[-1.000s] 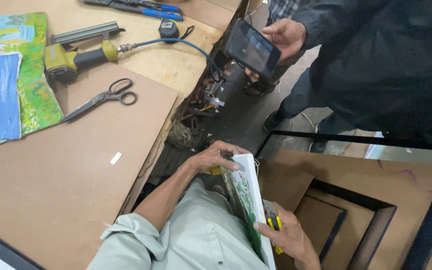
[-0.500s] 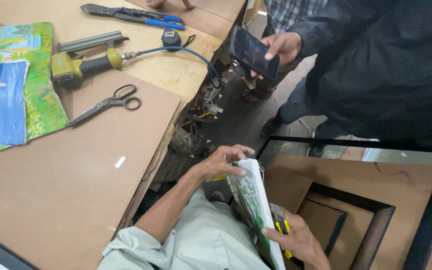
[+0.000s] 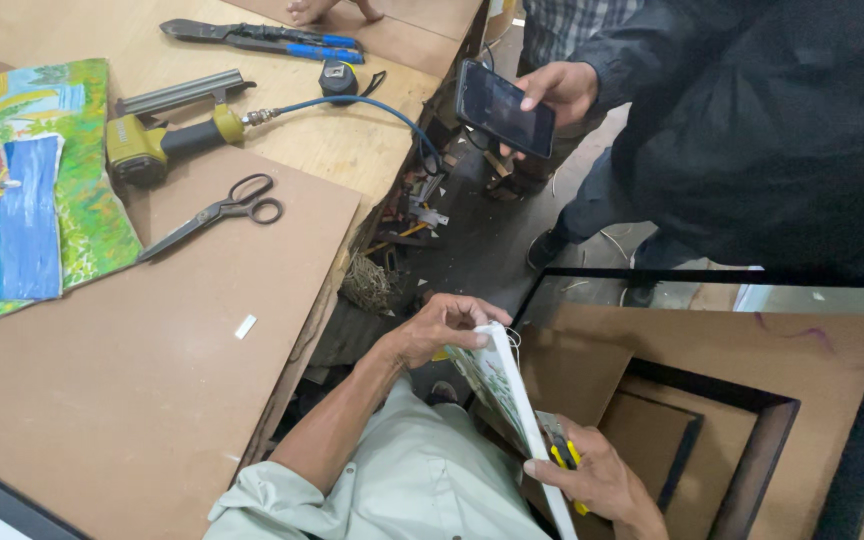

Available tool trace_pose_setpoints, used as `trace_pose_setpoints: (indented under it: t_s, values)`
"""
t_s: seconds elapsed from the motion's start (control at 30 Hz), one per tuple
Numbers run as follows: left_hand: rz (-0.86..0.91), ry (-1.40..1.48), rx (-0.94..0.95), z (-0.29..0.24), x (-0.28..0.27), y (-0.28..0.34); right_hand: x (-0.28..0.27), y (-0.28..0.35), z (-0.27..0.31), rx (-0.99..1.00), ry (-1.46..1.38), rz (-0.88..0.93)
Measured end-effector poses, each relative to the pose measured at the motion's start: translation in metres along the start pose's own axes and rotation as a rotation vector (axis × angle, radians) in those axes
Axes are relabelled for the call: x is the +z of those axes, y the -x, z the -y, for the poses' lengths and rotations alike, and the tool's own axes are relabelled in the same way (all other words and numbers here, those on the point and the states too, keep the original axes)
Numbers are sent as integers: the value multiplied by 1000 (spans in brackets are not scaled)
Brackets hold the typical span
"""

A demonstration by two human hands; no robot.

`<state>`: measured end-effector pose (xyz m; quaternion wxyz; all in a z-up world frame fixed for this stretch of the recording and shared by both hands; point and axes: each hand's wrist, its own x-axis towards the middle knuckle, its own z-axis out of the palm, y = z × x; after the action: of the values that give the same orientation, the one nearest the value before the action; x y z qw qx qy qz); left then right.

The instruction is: The person uses a utility knife to trim excess canvas and backing material from the edges of two stretched canvases. They rotate the canvases to cut along all sides, then set the trimmed canvases aside on the workbench.

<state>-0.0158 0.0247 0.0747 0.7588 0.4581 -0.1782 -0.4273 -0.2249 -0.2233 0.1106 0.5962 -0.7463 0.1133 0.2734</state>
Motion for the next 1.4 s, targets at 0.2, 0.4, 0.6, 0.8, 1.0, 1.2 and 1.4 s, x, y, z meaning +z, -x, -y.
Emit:
trace_pose_setpoints:
  t_s: [0.2,0.4,0.6,0.8,1.0,1.2,1.4]
  values:
    - [-48,-6,-31,0,5,-4,-6,0,4,86,-33,38]
    - [43,14,55,-1,3,-1,-12,-1,1,111,3,46]
    - [-6,93,2,-4,7,-3,-20,1,-6,-231,183,55]
    - [-71,94,3,-7,11,3,-21,-9,-36,113,-78,76]
    - [-177,-2,45,-5,7,5,-21,-42,-92,67,34,-82]
    - [-189,2,83,-10,6,9,-40,-107,-106,-224,66,35]
    - [-131,-11,89,-17,0,21,-39,-100,-103,-318,51,175]
